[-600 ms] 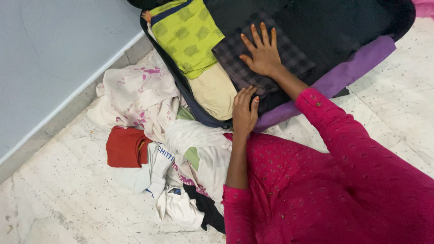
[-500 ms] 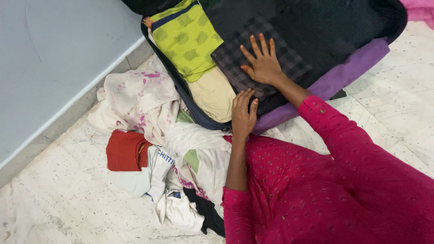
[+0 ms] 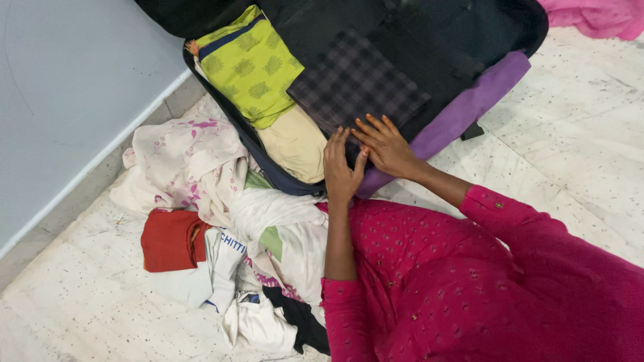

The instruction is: The person picks up clothing items from a pile on the floor, folds them by hand, and places them into an open suitcase.

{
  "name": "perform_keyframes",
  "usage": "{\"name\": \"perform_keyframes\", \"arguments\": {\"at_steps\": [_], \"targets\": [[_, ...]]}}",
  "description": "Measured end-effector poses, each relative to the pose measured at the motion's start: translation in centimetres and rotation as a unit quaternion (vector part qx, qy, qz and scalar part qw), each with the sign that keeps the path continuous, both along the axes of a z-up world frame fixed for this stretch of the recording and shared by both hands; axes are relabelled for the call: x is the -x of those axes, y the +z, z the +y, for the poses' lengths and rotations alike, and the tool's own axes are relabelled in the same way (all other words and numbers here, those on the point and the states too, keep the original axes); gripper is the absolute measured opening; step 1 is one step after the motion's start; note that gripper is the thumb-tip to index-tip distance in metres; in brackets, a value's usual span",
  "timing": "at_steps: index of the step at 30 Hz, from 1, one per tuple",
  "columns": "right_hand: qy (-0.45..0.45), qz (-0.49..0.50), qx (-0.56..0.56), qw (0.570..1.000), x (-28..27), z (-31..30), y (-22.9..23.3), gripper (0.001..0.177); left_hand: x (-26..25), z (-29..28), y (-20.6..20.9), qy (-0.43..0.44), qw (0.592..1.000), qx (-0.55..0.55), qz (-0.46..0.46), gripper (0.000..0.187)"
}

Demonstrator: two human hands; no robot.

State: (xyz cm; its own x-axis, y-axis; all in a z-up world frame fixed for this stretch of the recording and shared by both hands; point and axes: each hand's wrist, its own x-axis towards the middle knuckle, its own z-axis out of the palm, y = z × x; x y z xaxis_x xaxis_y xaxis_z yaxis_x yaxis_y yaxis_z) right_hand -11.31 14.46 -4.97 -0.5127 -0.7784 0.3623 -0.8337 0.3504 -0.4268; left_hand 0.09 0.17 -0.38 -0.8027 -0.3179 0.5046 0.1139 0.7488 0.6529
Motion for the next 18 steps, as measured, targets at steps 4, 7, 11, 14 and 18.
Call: {"name": "perform_keyframes", "arguments": {"at_steps": [4, 7, 11, 14, 18], "targets": [[-0.034, -0.167, 0.110, 0.979, -2.8, 3.2, -2.2, 0.037, -0.2, 0.1, 0.8, -0.023, 0.999, 0.027, -0.036, 0.072], [-0.080, -0.447, 0.253, 0.854, -3.4, 4.6, -2.7, 0.035, -0.1, 0.2, 1.3, -0.025, 0.997, 0.041, -0.061, 0.076], [-0.160, -0.643, 0.375, 0.649, -2.3, 4.9, -0.7, 0.055, 0.2, 0.4, 0.7, -0.015, 0.995, 0.061, -0.075, 0.067], [-0.177, -0.710, 0.389, 0.559, -1.1, 4.5, 0.1, 0.058, 0.1, 0.7, 0.1, -0.001, 0.996, 0.056, -0.076, 0.058], [-0.155, -0.752, 0.381, 0.514, 1.1, 4.6, -0.8, 0.030, 0.2, 0.8, 0.1, 0.020, 0.996, 0.023, -0.079, 0.046]]}}
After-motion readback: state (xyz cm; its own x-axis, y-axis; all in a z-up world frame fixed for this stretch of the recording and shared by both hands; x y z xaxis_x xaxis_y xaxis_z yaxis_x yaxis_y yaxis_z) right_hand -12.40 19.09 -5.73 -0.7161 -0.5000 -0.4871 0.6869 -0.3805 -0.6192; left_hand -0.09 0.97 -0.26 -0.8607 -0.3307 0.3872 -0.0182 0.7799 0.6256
